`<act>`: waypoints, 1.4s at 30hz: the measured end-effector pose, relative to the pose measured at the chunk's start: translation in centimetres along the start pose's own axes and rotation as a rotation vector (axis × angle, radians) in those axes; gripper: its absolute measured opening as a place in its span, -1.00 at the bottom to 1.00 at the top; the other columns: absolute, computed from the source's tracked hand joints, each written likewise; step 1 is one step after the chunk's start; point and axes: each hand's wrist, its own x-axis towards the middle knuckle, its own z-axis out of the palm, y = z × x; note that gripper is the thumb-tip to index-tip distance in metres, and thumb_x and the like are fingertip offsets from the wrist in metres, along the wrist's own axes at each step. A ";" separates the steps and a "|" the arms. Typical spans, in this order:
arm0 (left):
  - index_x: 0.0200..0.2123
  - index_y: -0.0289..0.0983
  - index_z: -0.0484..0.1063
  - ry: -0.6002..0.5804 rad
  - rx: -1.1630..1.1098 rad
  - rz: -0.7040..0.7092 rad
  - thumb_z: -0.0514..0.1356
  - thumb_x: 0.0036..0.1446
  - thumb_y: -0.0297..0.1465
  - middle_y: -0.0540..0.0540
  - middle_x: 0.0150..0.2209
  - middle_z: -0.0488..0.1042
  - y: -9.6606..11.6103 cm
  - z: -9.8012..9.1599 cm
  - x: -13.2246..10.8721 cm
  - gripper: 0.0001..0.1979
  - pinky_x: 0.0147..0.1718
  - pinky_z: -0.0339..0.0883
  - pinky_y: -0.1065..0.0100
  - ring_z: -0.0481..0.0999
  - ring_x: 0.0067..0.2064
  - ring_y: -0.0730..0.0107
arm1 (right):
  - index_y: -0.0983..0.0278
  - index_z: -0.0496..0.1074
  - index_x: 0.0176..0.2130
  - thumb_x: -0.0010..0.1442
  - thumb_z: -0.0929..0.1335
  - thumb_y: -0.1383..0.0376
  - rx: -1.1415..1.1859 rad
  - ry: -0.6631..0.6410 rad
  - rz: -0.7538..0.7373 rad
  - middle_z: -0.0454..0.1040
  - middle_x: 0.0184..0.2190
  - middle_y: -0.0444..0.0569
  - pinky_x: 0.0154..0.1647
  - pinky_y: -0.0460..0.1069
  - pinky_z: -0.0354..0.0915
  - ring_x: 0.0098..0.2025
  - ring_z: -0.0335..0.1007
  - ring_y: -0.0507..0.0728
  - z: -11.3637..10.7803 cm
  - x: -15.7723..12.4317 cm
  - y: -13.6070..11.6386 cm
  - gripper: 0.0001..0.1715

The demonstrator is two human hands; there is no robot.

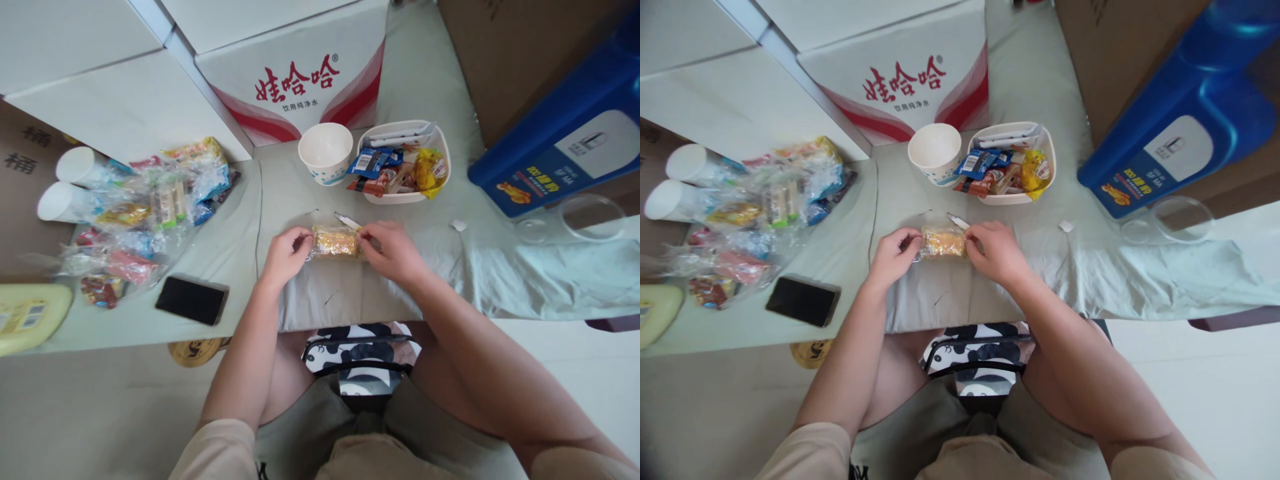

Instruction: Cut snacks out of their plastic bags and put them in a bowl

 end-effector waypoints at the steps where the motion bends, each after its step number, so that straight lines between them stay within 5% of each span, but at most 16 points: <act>1: -0.35 -0.22 0.48 -0.004 -0.018 -0.008 0.17 0.19 -0.27 0.00 -0.46 0.50 0.0 0.0 0.0 -0.82 -0.37 0.31 0.35 0.44 -0.42 0.39 | 0.20 0.48 -0.33 0.24 0.29 0.33 0.003 0.003 0.000 0.53 -0.39 0.01 -0.19 0.08 0.23 -0.28 0.40 0.21 0.0 0.0 0.0 -0.84; 14: -0.54 -0.21 0.35 0.214 -0.287 -0.189 0.17 -0.01 -0.35 0.04 -0.59 0.32 -0.3 -0.7 0.6 -0.89 -0.52 0.14 0.39 0.28 -0.52 0.45 | 0.19 0.38 -0.44 0.09 0.27 0.47 -0.009 0.308 0.028 0.46 -0.22 0.06 0.01 0.21 0.30 -0.08 0.39 0.28 -1.5 0.2 0.7 -0.80; 19: -0.69 -0.20 0.26 0.099 -0.305 -0.201 0.11 -0.10 -0.40 0.04 -0.71 0.18 -0.7 -1.4 0.5 -0.82 -0.57 0.05 0.36 0.19 -0.60 0.45 | 0.19 0.43 -0.47 0.12 0.25 0.45 -0.039 0.443 0.048 0.48 -0.05 0.11 0.12 0.34 0.25 0.09 0.39 0.37 -2.5 0.0 0.7 -0.75; 25: -0.35 -0.21 0.42 0.108 -0.240 -0.042 0.35 -0.06 -0.30 -0.01 -0.37 0.46 -0.2 -0.8 0.2 -0.79 -0.44 0.27 0.41 0.42 -0.36 0.42 | 0.17 0.50 -0.03 0.24 0.33 0.17 0.049 0.053 -0.358 0.60 -0.05 0.11 0.27 0.31 0.18 0.17 0.44 0.37 -1.8 -0.4 -1.0 -0.68; 30: -0.12 -0.21 0.50 -0.105 -0.148 0.002 0.41 -0.02 -0.31 -0.06 -0.22 0.59 -0.2 0.3 -0.1 -0.64 -0.25 0.40 0.34 0.52 -0.26 0.37 | 0.17 0.49 0.11 0.37 0.31 0.14 -0.075 -0.163 -0.327 0.62 -0.16 0.08 0.00 0.14 0.26 -0.14 0.54 0.23 -0.6 -0.4 -1.7 -0.61; 32: -0.15 -0.22 0.53 -0.129 -0.125 -0.024 0.36 0.06 -0.33 -0.06 -0.25 0.61 -0.3 0.4 0.0 -0.74 -0.22 0.41 0.32 0.55 -0.27 0.36 | 0.17 0.52 0.06 0.37 0.31 0.15 -0.101 -0.237 -0.333 0.61 -0.18 0.05 -0.17 0.06 0.24 -0.20 0.51 0.19 -0.5 -0.5 -1.6 -0.65; 36: -0.32 -0.24 0.51 -0.043 -0.148 -0.082 0.26 0.14 -0.41 -0.01 -0.39 0.55 -0.2 0.2 0.3 -0.96 -0.29 0.36 0.34 0.50 -0.36 0.38 | 0.22 0.52 -0.37 0.37 0.30 0.23 -0.092 -0.363 -0.402 0.53 -0.33 -0.02 -0.22 0.03 0.19 -0.29 0.42 0.11 -0.5 -0.5 -1.7 -0.70; 39: -0.41 -0.23 0.43 0.047 -0.359 -0.186 0.27 0.11 -0.39 0.03 -0.44 0.48 0.3 0.2 0.3 -0.92 -0.34 0.32 0.38 0.47 -0.38 0.40 | 0.23 0.46 -0.39 0.37 0.29 0.23 -0.065 -0.364 -0.260 0.53 -0.33 0.00 -0.26 0.03 0.19 -0.30 0.41 0.12 -0.3 -0.6 -2.1 -0.70; 42: -0.41 -0.23 0.38 -0.001 -0.758 -0.338 0.34 0.03 -0.32 0.01 -0.36 0.52 1.2 0.7 0.0 -0.82 -0.33 0.39 0.40 0.54 -0.32 0.38 | 0.23 0.44 -0.11 0.35 0.30 0.13 -0.017 -0.258 0.061 0.56 -0.29 0.03 -0.31 0.03 0.22 -0.30 0.45 0.18 0.0 -0.7 -2.6 -0.75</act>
